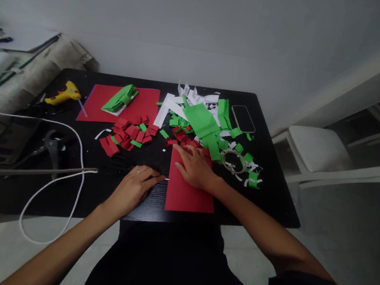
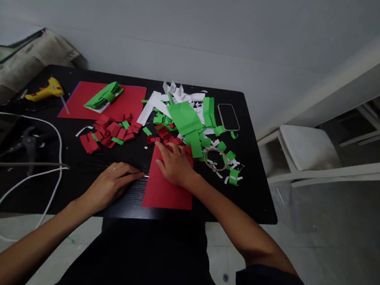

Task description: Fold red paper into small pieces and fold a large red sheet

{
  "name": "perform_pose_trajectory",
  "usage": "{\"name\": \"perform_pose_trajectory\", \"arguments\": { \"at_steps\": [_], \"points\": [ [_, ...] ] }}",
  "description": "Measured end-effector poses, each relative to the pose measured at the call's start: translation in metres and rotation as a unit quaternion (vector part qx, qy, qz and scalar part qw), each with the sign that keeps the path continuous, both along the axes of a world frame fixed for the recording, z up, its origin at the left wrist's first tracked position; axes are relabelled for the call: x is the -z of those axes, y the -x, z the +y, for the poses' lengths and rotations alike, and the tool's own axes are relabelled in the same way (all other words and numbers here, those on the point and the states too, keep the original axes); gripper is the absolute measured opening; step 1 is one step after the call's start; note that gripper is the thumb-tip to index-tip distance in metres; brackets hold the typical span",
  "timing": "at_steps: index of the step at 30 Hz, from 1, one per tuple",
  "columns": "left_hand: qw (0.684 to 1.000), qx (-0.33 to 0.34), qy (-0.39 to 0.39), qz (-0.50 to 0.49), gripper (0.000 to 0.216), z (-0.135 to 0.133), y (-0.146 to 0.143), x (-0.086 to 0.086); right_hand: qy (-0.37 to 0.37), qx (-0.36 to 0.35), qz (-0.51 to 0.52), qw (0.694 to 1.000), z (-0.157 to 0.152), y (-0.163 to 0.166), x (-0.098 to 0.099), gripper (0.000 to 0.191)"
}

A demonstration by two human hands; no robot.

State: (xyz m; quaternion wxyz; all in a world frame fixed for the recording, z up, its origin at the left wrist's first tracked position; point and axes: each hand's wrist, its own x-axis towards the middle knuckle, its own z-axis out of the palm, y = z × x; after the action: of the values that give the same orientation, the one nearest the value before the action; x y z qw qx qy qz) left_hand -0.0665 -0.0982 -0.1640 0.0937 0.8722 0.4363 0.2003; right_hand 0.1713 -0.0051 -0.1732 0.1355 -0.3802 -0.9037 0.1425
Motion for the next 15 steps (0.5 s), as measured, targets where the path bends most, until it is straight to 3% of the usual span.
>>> {"name": "perform_pose_trajectory", "arguments": {
  "at_steps": [15],
  "points": [
    [1.000, 0.005, -0.019, -0.010, 0.035, -0.011, 0.001, 0.000, -0.007, 0.000, -0.001, 1.000, 0.002, 0.000, 0.003, 0.059]
  ]
}}
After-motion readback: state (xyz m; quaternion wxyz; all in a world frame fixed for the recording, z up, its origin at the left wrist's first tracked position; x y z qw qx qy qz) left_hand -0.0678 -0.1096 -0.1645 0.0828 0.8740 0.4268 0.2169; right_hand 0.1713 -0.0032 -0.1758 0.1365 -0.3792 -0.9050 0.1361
